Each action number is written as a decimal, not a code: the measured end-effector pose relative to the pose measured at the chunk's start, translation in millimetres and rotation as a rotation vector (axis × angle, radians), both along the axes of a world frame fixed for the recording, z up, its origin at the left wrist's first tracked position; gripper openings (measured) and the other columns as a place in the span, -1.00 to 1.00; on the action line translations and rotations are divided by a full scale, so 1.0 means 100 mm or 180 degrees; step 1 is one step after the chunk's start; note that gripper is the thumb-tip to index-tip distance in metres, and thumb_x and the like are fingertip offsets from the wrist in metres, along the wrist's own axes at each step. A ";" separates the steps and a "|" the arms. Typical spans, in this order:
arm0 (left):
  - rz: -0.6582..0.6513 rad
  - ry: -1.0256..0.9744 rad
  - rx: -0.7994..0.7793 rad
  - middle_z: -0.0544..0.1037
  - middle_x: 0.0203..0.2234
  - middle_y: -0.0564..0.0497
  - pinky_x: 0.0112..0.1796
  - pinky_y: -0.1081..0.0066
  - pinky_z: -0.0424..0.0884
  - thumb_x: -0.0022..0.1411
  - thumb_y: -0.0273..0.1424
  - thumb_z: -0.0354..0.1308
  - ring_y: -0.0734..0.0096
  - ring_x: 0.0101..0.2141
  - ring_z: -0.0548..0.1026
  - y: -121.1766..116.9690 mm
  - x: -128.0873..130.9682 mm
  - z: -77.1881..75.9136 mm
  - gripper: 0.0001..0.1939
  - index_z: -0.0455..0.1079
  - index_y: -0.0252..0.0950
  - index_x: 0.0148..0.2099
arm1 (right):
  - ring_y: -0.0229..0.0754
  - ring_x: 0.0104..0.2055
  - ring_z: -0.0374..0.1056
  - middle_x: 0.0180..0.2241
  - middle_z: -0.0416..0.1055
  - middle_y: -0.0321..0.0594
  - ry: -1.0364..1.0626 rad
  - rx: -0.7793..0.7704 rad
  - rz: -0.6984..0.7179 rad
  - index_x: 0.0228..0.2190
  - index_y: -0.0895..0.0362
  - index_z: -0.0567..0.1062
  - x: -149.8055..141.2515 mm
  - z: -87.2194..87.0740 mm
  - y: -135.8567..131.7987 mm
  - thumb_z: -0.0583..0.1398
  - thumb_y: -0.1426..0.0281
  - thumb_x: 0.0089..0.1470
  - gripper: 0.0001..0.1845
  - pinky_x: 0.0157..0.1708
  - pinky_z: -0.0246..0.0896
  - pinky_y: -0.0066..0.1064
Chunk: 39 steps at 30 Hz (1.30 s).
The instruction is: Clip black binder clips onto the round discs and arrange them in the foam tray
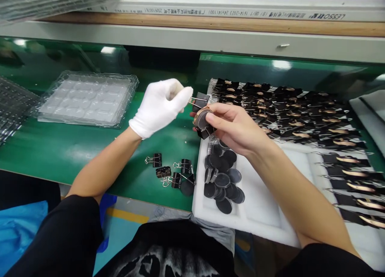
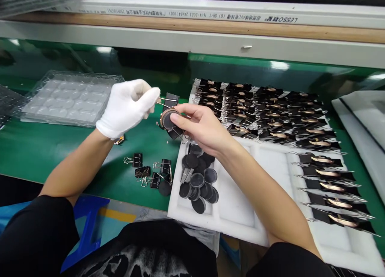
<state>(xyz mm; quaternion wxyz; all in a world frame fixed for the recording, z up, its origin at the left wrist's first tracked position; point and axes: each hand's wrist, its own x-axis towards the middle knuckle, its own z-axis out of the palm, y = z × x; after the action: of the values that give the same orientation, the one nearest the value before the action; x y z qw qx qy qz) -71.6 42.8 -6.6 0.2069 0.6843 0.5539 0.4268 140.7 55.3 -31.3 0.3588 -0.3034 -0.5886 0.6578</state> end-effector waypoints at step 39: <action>0.0475 0.0952 0.0788 0.31 -0.71 0.05 -0.36 0.21 0.19 0.50 -0.23 -0.08 0.40 -0.58 0.24 -0.07 -0.02 0.02 -0.39 0.16 -0.15 -0.67 | -0.08 -0.17 0.62 -0.24 0.67 -0.21 -0.0585 0.0991 -0.0903 -0.11 0.04 0.54 -0.33 -0.29 -0.47 0.37 0.24 0.18 -0.73 -0.10 0.56 -0.19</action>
<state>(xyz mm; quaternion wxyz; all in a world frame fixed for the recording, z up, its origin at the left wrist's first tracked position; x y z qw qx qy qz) -73.8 35.7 -4.6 0.0044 0.7173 0.5709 0.3994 108.0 8.5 -59.9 0.4350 -0.3828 -0.6646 0.4717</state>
